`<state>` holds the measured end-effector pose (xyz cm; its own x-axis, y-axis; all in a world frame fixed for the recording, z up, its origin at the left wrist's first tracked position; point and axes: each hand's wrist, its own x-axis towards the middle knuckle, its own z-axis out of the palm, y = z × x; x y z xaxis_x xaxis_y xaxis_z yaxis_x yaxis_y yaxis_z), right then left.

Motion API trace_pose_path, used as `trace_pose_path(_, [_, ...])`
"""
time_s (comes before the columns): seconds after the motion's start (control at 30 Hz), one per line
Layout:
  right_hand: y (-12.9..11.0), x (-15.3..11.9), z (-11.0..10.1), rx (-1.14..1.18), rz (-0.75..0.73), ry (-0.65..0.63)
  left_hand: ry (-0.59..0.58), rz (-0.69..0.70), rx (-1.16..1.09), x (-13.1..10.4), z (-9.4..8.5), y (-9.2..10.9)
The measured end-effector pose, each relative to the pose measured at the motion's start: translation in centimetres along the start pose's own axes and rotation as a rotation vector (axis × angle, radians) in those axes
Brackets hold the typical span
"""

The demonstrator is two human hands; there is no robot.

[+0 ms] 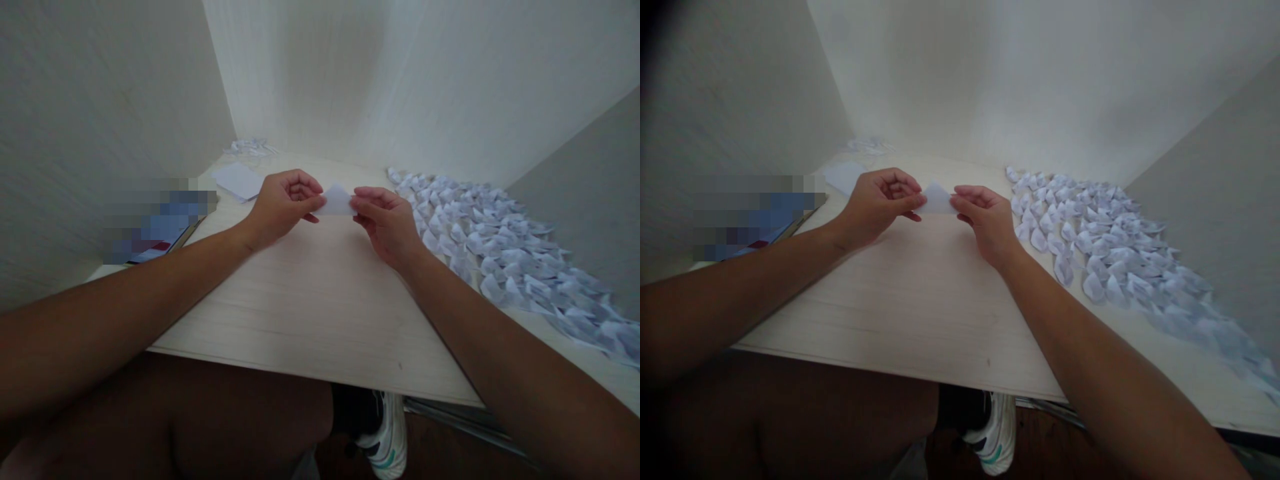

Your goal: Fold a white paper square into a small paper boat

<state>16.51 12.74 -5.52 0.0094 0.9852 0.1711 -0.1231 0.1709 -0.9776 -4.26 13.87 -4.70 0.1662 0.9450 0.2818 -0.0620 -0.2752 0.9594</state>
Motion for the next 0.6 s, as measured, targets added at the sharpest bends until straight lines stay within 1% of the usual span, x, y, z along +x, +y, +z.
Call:
trace_pose_path(0.07, [-0.01, 0.05, -0.14, -0.015, -0.018, -0.005, -0.01, -0.004, -0.01, 0.01, -0.04, -0.13])
trace_pose_path(0.17, [-0.03, 0.06, -0.27, -0.058, -0.034, -0.054, -0.023, 0.005, -0.018, 0.06, -0.13, -0.36])
trace_pose_path(0.27, [-0.09, 0.14, -0.34, -0.085, -0.002, -0.095, -0.042, 0.02, -0.003, 0.15, -0.28, -0.57])
trace_pose_path(0.37, [-0.17, 0.34, -0.4, -0.1, 0.004, -0.098, -0.069, 0.042, 0.039, 0.17, -0.4, -0.69])
trace_pose_path(0.5, [-0.06, 0.53, -0.54, -0.093, 0.002, -0.086, -0.103, 0.13, 0.144, -0.07, -0.42, -0.7])
trace_pose_path(0.6, [0.0, 0.5, -0.61, -0.047, 0.065, -0.093, -0.124, 0.214, 0.235, -0.24, -0.66, -0.66])
